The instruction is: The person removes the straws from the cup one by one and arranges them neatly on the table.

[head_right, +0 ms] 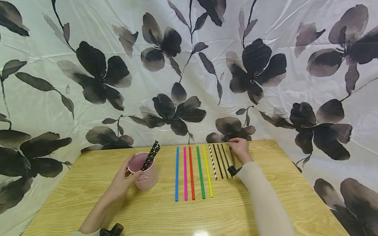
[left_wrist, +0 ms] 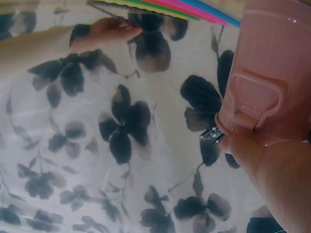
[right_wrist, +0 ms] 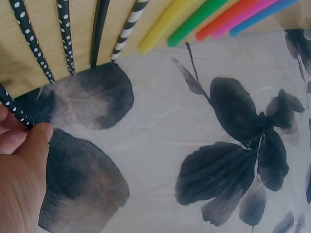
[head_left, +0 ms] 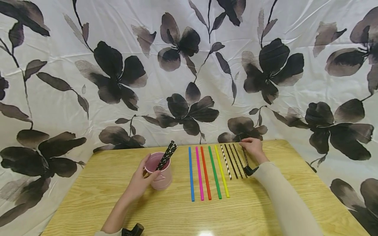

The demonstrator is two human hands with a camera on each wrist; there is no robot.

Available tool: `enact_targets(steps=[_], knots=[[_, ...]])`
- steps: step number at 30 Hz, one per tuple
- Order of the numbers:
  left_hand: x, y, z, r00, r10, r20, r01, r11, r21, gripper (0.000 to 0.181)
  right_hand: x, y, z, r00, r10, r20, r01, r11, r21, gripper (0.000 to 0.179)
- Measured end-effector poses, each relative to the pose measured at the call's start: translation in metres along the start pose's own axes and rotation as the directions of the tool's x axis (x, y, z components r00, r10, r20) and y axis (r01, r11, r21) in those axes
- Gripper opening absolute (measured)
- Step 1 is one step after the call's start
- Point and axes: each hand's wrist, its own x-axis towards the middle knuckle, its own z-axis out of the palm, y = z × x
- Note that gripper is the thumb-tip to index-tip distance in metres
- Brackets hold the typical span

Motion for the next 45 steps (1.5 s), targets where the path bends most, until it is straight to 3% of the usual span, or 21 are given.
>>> enact_targets(steps=[6,12,19,23,32,39,45], knots=[[-0.003,0.011,-0.002,1.0,-0.009,0.011,0.01,1.0,-0.025,0.078,0.001,0.009,0.006,0.998,0.063,0.0,-0.063,0.998,0.013,0.023],[-0.007,0.028,-0.003,1.0,-0.013,0.023,0.014,0.998,-0.062,0.075,0.001,0.015,0.01,0.998,0.066,0.005,-0.066,0.997,-0.027,0.024],[-0.002,0.009,-0.002,1.0,-0.014,0.017,0.015,0.999,-0.049,0.074,0.002,0.017,0.012,1.0,0.017,-0.013,-0.019,0.986,-0.165,0.024],[-0.001,0.001,-0.001,1.0,-0.02,0.007,0.02,0.999,-0.034,0.073,0.003,0.018,0.013,1.0,0.01,-0.003,-0.01,0.98,-0.197,0.024],[-0.001,0.002,0.0,1.0,-0.002,0.012,0.002,0.999,-0.047,0.072,0.002,0.017,0.013,1.0,-0.02,0.005,0.021,0.966,-0.259,0.022],[-0.001,0.001,0.002,0.999,-0.033,-0.008,0.033,0.998,-0.051,0.073,0.0,0.017,0.013,0.999,-0.037,0.005,0.037,0.957,-0.287,0.022],[-0.002,0.004,0.0,1.0,-0.007,0.015,0.008,0.998,-0.068,0.072,0.0,0.018,0.015,0.999,-0.037,0.015,0.04,0.958,-0.283,0.022]])
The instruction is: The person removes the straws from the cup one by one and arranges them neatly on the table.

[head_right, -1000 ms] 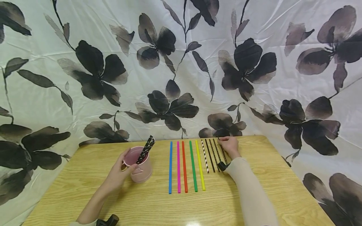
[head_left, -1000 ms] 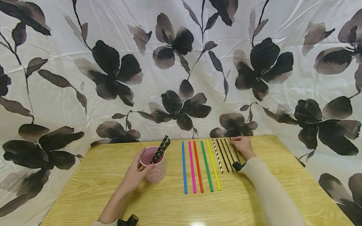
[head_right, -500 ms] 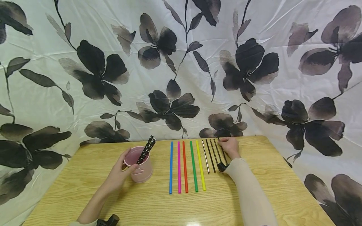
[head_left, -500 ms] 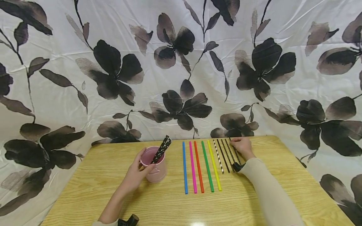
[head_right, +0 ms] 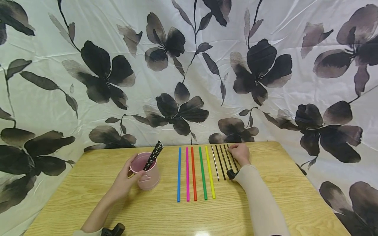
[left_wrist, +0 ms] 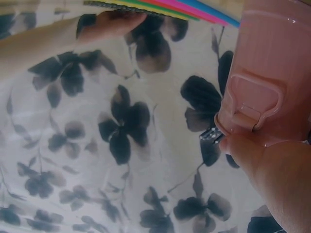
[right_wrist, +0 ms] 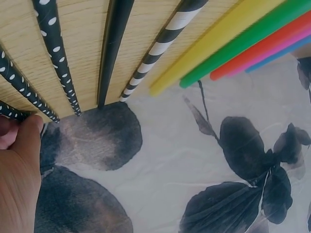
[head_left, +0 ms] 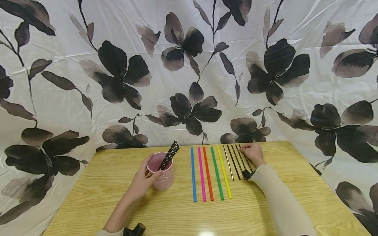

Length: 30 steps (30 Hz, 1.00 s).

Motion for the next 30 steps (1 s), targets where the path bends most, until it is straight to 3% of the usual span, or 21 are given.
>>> enact_targets(steps=[6,10,17,26,30], knots=[[-0.006,0.022,0.001,1.0,-0.029,0.006,0.029,1.0,0.012,0.075,-0.001,-0.001,0.001,1.0,0.011,0.003,-0.011,1.0,0.004,0.022],[-0.008,0.029,0.001,0.999,-0.041,0.005,0.041,0.999,0.019,0.074,-0.003,-0.003,0.002,1.0,0.013,-0.011,-0.013,1.0,0.01,0.021],[0.002,-0.006,0.001,1.0,-0.007,-0.03,0.008,1.0,0.023,0.071,-0.004,-0.005,0.004,0.999,0.004,-0.043,-0.004,1.0,0.004,0.019],[0.002,-0.008,0.001,0.999,0.009,-0.032,-0.007,0.998,0.056,0.079,-0.005,-0.003,0.004,0.998,-0.007,-0.062,0.007,1.0,-0.002,0.017],[0.0,-0.002,0.001,1.0,0.016,-0.018,-0.015,0.999,0.052,0.079,-0.006,-0.004,0.003,0.998,0.004,-0.064,-0.004,1.0,0.003,0.017]])
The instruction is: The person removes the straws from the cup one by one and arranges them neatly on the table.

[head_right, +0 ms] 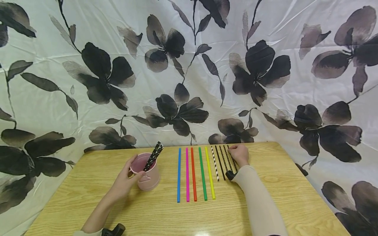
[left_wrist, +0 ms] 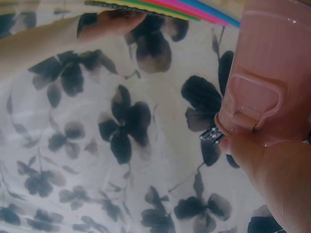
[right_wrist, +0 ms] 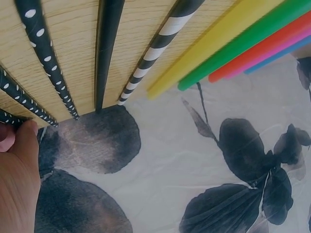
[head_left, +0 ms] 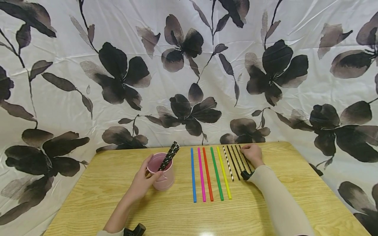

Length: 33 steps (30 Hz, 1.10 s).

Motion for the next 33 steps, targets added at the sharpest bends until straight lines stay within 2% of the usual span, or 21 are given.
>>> enact_targets(steps=[6,10,14,19,23,24,27,30,33], knots=[[-0.006,0.024,-0.001,1.0,-0.024,0.012,0.025,1.0,-0.009,0.078,0.001,0.001,0.0,1.0,0.009,0.006,-0.009,1.0,0.006,0.017],[-0.007,0.029,-0.001,1.0,-0.021,0.011,0.021,1.0,-0.002,0.078,0.002,0.002,0.001,1.0,0.008,0.005,-0.008,1.0,0.002,0.017],[-0.005,0.021,-0.001,1.0,-0.007,0.012,0.007,1.0,-0.008,0.078,0.002,0.003,0.002,1.0,0.003,-0.002,-0.003,1.0,-0.001,0.016],[-0.001,0.002,0.0,1.0,-0.016,0.007,0.016,1.0,-0.014,0.077,0.001,0.003,0.001,1.0,0.028,-0.003,-0.028,0.999,0.018,0.018],[0.001,-0.006,0.002,1.0,-0.02,0.0,0.02,1.0,-0.013,0.075,0.003,0.003,-0.002,0.997,0.073,-0.032,-0.071,0.995,0.065,0.021],[0.001,-0.007,0.002,1.0,-0.017,-0.003,0.017,1.0,-0.011,0.075,0.003,0.001,-0.003,0.996,0.081,-0.034,-0.078,0.992,0.103,0.022],[0.001,-0.007,0.002,1.0,0.001,-0.01,-0.001,1.0,0.007,0.076,0.002,-0.012,-0.006,0.996,0.083,-0.029,-0.074,0.967,0.242,0.024],[0.002,-0.007,0.001,1.0,0.017,-0.009,-0.017,1.0,0.006,0.076,-0.008,-0.039,-0.009,0.997,0.071,0.017,-0.072,0.912,0.404,0.028],[0.001,-0.007,0.0,1.0,0.012,-0.008,-0.012,1.0,0.011,0.076,-0.023,-0.07,-0.006,0.998,0.038,0.051,-0.058,0.87,0.489,0.029]])
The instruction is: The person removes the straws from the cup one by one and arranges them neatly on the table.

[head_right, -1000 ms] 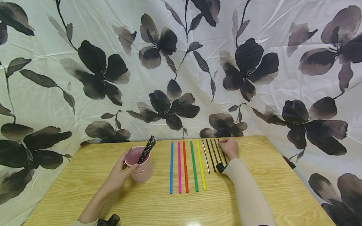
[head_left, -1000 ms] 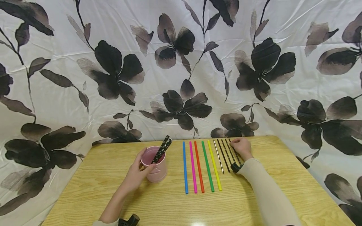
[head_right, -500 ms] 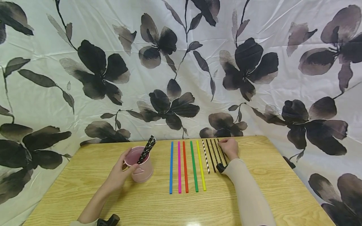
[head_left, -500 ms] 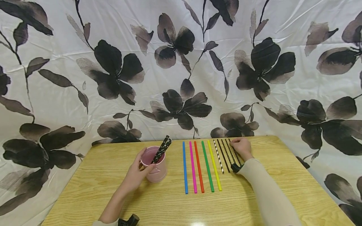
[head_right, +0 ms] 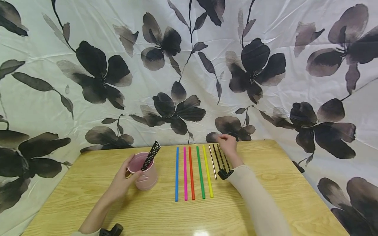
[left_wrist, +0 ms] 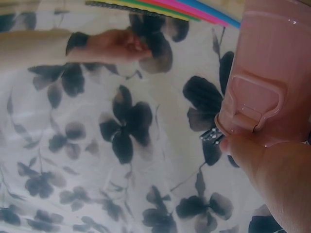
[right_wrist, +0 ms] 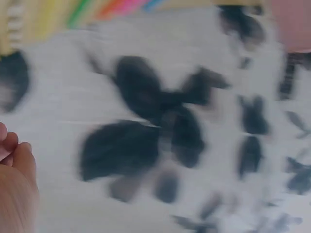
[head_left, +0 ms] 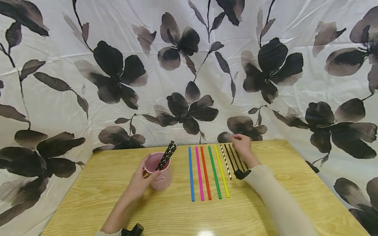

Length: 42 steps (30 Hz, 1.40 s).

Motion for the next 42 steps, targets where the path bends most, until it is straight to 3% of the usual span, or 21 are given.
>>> enact_targets(steps=[6,14,17,20,26,32,37,42], knots=[[-0.002,0.0,-0.003,0.999,-0.035,-0.007,0.035,0.999,-0.002,0.075,-0.031,-0.036,0.046,0.988,-0.111,0.105,0.098,0.987,0.126,0.021],[-0.003,-0.001,-0.003,1.0,-0.025,-0.003,0.024,1.0,-0.005,0.075,-0.09,-0.076,0.086,0.94,-0.199,0.279,0.13,0.96,0.247,0.021],[-0.002,-0.001,-0.003,1.0,-0.005,-0.005,0.005,1.0,-0.025,0.076,-0.104,-0.081,0.099,0.919,-0.212,0.333,0.122,0.955,0.271,0.022],[-0.002,-0.001,-0.002,1.0,0.024,-0.013,-0.024,0.999,-0.043,0.077,-0.107,-0.073,0.116,0.907,-0.212,0.364,0.113,0.955,0.274,0.024],[-0.001,0.0,0.0,1.0,0.017,-0.01,-0.017,0.999,-0.05,0.077,-0.115,-0.071,0.137,0.891,-0.229,0.392,0.124,0.954,0.274,0.025],[-0.001,0.002,0.001,1.0,0.019,-0.012,-0.019,0.999,-0.047,0.077,-0.128,-0.089,0.139,0.878,-0.258,0.404,0.138,0.943,0.304,0.022],[-0.001,0.002,0.002,1.0,0.018,-0.01,-0.018,0.999,-0.046,0.077,-0.14,-0.103,0.14,0.891,-0.258,0.374,0.147,0.943,0.299,0.022],[-0.002,0.002,0.001,1.0,0.026,-0.007,-0.027,0.999,-0.04,0.076,-0.144,-0.103,0.147,0.904,-0.23,0.359,0.122,0.947,0.299,0.019]])
